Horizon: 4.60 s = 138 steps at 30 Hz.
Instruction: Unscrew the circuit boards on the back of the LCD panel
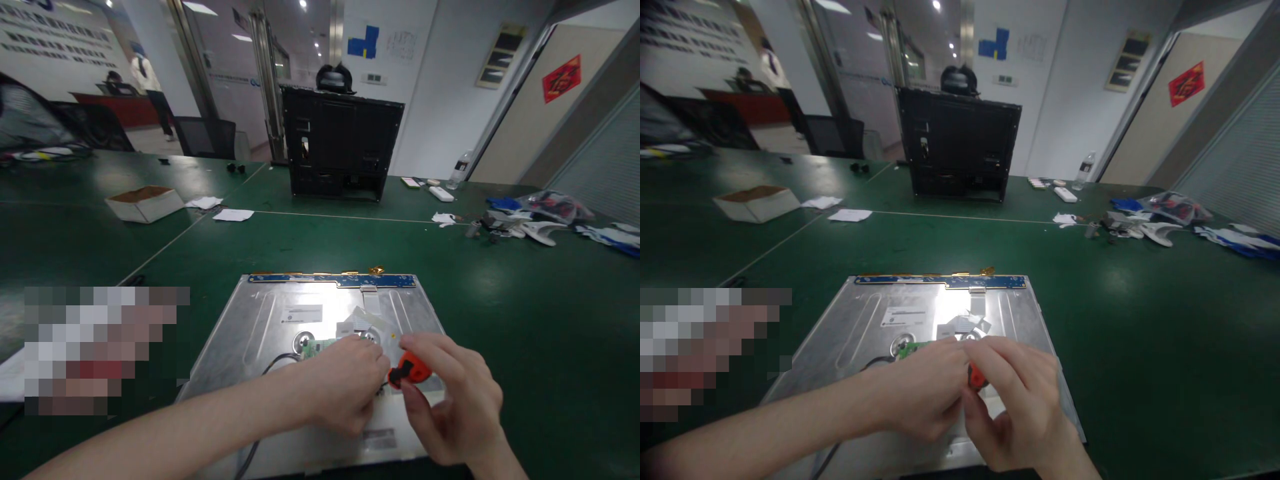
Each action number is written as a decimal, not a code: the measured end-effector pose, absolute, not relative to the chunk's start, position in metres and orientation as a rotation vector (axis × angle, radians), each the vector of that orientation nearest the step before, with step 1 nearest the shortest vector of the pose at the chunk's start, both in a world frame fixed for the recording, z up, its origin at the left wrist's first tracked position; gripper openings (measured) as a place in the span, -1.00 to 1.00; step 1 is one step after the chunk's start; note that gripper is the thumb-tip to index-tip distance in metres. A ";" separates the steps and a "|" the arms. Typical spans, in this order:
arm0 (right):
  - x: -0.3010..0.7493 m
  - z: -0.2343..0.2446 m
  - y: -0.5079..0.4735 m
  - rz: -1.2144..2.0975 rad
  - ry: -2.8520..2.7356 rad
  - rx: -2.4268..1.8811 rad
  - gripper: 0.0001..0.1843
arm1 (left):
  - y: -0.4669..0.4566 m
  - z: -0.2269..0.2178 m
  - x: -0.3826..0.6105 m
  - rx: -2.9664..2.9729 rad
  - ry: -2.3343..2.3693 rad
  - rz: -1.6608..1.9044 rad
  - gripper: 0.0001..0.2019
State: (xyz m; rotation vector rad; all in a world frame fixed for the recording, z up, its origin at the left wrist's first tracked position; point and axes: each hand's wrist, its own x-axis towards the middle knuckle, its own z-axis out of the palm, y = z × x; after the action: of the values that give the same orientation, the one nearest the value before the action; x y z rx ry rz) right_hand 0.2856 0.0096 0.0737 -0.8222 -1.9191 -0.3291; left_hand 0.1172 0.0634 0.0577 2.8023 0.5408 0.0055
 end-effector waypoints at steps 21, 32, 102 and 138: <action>0.285 0.074 0.012 -0.313 -1.916 -0.818 -0.73 | 0.063 0.057 0.117 2.822 0.541 0.005 -0.89; 0.286 0.074 0.010 -0.278 -1.902 -0.825 -0.65 | 0.064 0.053 0.116 2.775 0.519 0.065 -0.79; 0.286 0.075 0.008 -0.234 -1.941 -0.840 -0.61 | 0.063 0.055 0.117 2.788 0.533 0.032 -0.80; 0.285 0.070 0.011 -0.101 -1.891 -0.791 -0.63 | 0.062 0.058 0.117 2.855 0.536 -0.005 -0.86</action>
State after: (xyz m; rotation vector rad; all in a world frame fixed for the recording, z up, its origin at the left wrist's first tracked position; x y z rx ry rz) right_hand 0.2853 0.0114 0.0702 -0.7905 -1.8907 -0.1012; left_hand 0.1169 0.0616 0.0582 2.8549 0.5358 -0.0055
